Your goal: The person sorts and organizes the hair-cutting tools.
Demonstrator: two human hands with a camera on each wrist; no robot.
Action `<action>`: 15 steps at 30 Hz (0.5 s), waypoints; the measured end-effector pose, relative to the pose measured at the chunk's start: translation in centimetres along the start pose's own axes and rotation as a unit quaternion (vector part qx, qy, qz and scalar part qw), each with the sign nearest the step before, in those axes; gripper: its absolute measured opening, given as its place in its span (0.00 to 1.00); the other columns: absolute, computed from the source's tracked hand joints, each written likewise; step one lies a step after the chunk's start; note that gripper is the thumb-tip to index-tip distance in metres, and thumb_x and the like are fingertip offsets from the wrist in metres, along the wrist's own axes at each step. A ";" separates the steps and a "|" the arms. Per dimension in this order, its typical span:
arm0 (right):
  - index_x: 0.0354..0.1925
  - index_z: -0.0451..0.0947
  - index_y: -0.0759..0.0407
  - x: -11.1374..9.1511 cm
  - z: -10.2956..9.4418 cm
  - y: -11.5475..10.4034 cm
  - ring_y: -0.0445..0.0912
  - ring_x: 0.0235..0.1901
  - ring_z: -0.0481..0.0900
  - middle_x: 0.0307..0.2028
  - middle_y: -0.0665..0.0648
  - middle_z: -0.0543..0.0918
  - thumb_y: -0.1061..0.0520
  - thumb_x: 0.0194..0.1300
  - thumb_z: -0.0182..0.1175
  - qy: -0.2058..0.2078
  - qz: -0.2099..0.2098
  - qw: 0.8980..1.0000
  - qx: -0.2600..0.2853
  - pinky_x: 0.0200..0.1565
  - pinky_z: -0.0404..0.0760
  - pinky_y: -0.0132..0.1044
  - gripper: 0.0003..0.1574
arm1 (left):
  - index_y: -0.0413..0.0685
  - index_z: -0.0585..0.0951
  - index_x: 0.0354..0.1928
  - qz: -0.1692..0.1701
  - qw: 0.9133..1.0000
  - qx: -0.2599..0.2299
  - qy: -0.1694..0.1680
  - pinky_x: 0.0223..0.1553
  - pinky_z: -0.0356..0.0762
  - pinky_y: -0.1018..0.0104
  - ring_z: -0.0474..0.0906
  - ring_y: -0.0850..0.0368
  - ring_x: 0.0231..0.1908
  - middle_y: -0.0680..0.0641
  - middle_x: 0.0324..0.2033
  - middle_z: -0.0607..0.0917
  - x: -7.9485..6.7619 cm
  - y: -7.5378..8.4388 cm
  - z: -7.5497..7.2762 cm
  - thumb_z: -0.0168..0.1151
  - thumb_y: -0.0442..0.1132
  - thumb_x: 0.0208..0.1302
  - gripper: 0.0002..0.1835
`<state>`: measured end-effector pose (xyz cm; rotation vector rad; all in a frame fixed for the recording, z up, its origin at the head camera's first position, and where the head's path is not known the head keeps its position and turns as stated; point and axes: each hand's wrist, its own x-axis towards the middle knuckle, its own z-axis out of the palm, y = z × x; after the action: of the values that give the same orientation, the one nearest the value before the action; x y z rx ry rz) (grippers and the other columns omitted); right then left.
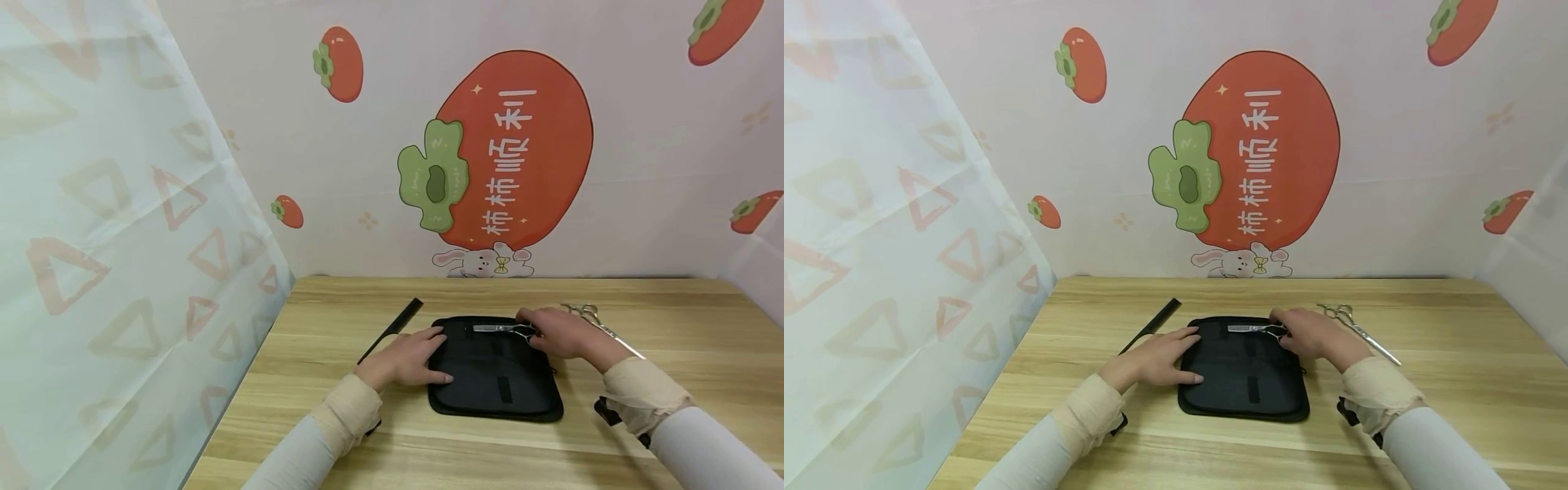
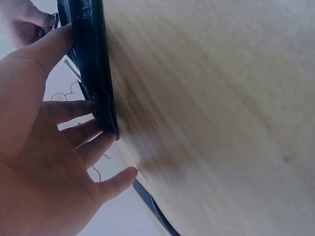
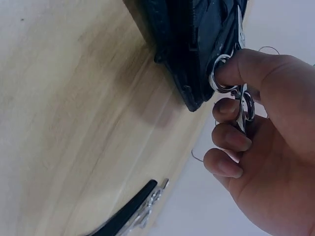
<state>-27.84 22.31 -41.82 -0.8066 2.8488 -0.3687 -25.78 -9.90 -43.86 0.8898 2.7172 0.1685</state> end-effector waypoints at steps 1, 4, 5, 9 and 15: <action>0.57 0.77 0.62 0.1 0.1 0.0 0.47 0.39 0.79 0.46 0.59 0.84 0.61 0.66 0.65 -0.001 0.002 1.000 0.004 0.40 0.79 0.48 0.21 | 0.51 0.62 0.79 0.000 1.000 0.000 0.000 0.73 0.59 0.50 0.58 0.53 0.76 0.49 0.79 0.57 0.0 0.0 0.0 0.59 0.69 0.68 0.46; 0.57 0.77 0.62 0.4 0.4 0.1 0.47 0.37 0.77 0.45 0.58 0.84 0.60 0.67 0.66 -0.006 0.012 1.000 0.016 0.40 0.78 0.47 0.21 | 0.51 0.62 0.79 -0.001 1.000 0.002 -0.001 0.73 0.60 0.49 0.58 0.52 0.76 0.49 0.79 0.58 0.0 0.0 0.0 0.59 0.69 0.68 0.46; 0.57 0.77 0.62 0.6 0.5 0.1 0.47 0.37 0.77 0.45 0.58 0.84 0.60 0.67 0.66 -0.008 0.014 1.000 0.020 0.39 0.78 0.47 0.21 | 0.51 0.62 0.79 -0.002 1.000 0.002 -0.001 0.73 0.60 0.49 0.59 0.52 0.76 0.49 0.79 0.58 0.0 0.0 0.0 0.59 0.69 0.68 0.46; 0.53 0.76 0.61 0.8 0.8 0.0 0.46 0.34 0.75 0.41 0.56 0.83 0.60 0.68 0.66 -0.010 0.021 0.999 0.024 0.37 0.76 0.45 0.17 | 0.51 0.62 0.79 -0.002 1.000 0.004 -0.002 0.73 0.60 0.49 0.60 0.51 0.75 0.50 0.79 0.57 0.1 0.0 0.0 0.59 0.69 0.67 0.46; 0.43 0.69 0.59 0.9 0.8 -0.5 0.47 0.29 0.70 0.30 0.53 0.74 0.61 0.68 0.64 -0.028 0.023 0.999 0.038 0.34 0.70 0.43 0.12 | 0.51 0.62 0.79 -0.001 1.000 -0.001 -0.003 0.73 0.61 0.52 0.62 0.50 0.75 0.49 0.79 0.57 0.1 -0.1 0.0 0.60 0.69 0.67 0.47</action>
<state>-28.18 21.22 -42.51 -0.7246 2.7783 -0.4394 -25.92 -9.90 -43.88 0.8847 2.7124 0.1687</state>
